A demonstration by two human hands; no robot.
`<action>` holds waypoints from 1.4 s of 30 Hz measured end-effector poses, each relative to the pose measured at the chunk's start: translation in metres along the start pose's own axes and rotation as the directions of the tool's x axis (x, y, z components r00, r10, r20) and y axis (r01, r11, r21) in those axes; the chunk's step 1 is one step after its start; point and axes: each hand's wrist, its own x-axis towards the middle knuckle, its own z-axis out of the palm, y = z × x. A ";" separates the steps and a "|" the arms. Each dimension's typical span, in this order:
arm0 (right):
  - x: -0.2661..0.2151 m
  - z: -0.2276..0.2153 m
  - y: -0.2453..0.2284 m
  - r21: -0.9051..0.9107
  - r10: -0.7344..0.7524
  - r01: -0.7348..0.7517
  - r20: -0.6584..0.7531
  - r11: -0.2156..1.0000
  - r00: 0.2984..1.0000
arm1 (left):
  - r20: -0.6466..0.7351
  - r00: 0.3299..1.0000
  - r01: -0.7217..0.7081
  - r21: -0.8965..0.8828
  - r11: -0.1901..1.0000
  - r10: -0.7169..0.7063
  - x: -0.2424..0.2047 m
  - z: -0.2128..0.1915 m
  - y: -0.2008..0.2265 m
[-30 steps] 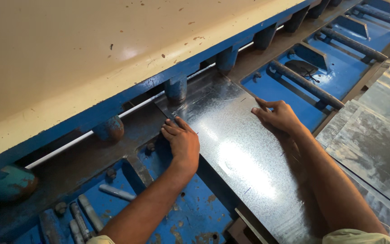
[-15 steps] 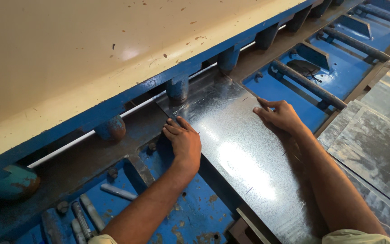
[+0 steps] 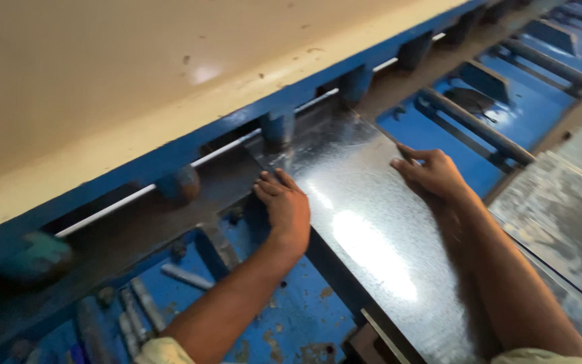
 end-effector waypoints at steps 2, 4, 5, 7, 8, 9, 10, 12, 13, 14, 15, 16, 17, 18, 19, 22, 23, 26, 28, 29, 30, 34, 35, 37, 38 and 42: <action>0.000 -0.001 0.004 0.011 -0.067 0.067 -0.024 0.998 0.997 | -0.032 0.999 0.031 -0.012 0.999 -0.031 0.001 0.006 0.003; 0.002 -0.001 0.006 0.000 -0.085 0.085 -0.022 0.996 0.996 | -0.027 0.999 0.020 0.008 1.000 -0.020 0.001 0.009 0.005; 0.003 0.000 0.006 -0.007 -0.089 0.088 -0.022 0.996 0.996 | -0.029 0.999 0.029 -0.003 1.000 -0.029 0.000 0.010 0.005; 0.002 0.000 0.005 -0.011 -0.053 0.053 -0.018 0.999 0.998 | -0.037 0.999 0.035 -0.030 0.999 -0.036 0.000 0.007 0.005; 0.000 0.000 0.005 -0.014 -0.032 0.032 -0.016 0.999 0.999 | -0.025 1.000 0.019 -0.008 1.000 -0.019 -0.001 0.004 0.004; 0.000 -0.001 0.004 -0.014 -0.032 0.031 -0.012 0.999 0.999 | -0.012 1.000 0.002 0.014 1.000 -0.002 -0.002 0.001 0.002; -0.001 -0.001 0.003 -0.013 -0.031 0.031 -0.008 0.999 0.999 | 0.002 1.000 -0.014 0.037 0.999 0.014 -0.003 -0.002 0.000; -0.002 0.000 0.002 -0.026 -0.029 0.029 -0.006 0.999 1.000 | 0.035 0.999 -0.034 0.088 0.996 0.031 -0.005 -0.009 -0.003; -0.002 0.000 0.002 -0.039 -0.027 0.027 -0.009 0.999 1.000 | 0.052 0.998 -0.045 0.113 0.993 0.039 -0.006 -0.011 -0.003; -0.002 0.000 0.003 -0.053 -0.027 0.026 -0.013 0.998 1.000 | 0.020 0.999 -0.042 0.132 0.990 0.039 -0.009 -0.014 -0.002; -0.002 0.001 0.004 -0.059 -0.054 0.052 -0.027 0.997 0.998 | -0.012 0.999 -0.038 0.150 0.988 0.040 -0.013 -0.015 0.001; -0.001 0.002 0.005 -0.065 -0.081 0.078 -0.041 0.995 0.996 | -0.044 0.998 -0.033 0.169 0.985 0.041 -0.016 -0.017 0.004; -0.001 0.003 0.006 -0.071 -0.108 0.104 -0.055 0.992 0.993 | -0.058 0.997 -0.041 0.166 0.985 0.052 -0.020 -0.018 0.008; -0.001 0.003 0.007 -0.071 -0.123 0.119 -0.054 0.990 0.991 | -0.070 0.996 -0.050 0.162 0.985 0.063 -0.023 -0.018 0.012; -0.001 0.003 0.008 -0.070 -0.139 0.135 -0.053 0.988 0.989 | -0.083 0.994 -0.060 0.159 0.986 0.073 -0.025 -0.018 0.014; -0.002 0.002 0.004 -0.037 -0.095 0.094 -0.039 0.995 0.995 | -0.051 0.995 -0.080 0.154 0.985 0.089 -0.027 -0.016 0.017; -0.003 0.002 0.002 -0.021 -0.064 0.063 -0.031 0.998 0.997 | -0.052 0.994 -0.084 0.168 0.982 0.094 -0.028 -0.015 0.017; -0.008 -0.001 -0.004 -0.056 -0.039 0.037 -0.042 0.998 0.998 | -0.064 0.992 -0.095 0.192 0.977 0.109 -0.028 -0.014 0.017; -0.012 -0.003 -0.012 -0.072 -0.060 0.056 -0.055 0.996 0.997 | -0.066 0.991 -0.101 0.187 0.977 0.115 -0.028 -0.012 0.017; -0.014 -0.003 -0.017 -0.081 -0.072 0.067 -0.060 0.994 0.996 | -0.075 0.991 -0.100 0.182 0.978 0.115 -0.027 -0.012 0.018; -0.017 -0.003 -0.023 -0.041 -0.044 0.042 -0.060 0.998 0.997 | -0.074 0.991 -0.095 0.178 0.979 0.109 -0.027 -0.011 0.019; -0.031 -0.005 -0.034 -0.034 -0.060 0.058 -0.055 0.998 0.997 | -0.105 0.990 -0.071 0.226 0.972 0.096 -0.025 -0.007 0.022; -0.029 -0.006 -0.035 -0.069 -0.099 0.094 -0.061 0.993 0.993 | -0.102 0.991 -0.062 0.206 0.977 0.085 -0.022 -0.005 0.021; -0.023 -0.002 -0.031 -0.090 -0.055 0.050 -0.051 0.995 0.997 | -0.085 0.994 -0.061 0.141 0.988 0.073 -0.022 -0.001 0.025; -0.026 0.000 -0.023 -0.110 -0.020 0.016 -0.034 0.994 0.999 | -0.101 0.992 -0.056 0.168 0.984 0.074 -0.026 0.003 0.029; -0.025 0.002 -0.016 -0.156 -0.277 0.255 -0.145 0.954 0.950 | -0.186 0.982 -0.005 0.200 0.980 0.043 -0.022 0.014 0.033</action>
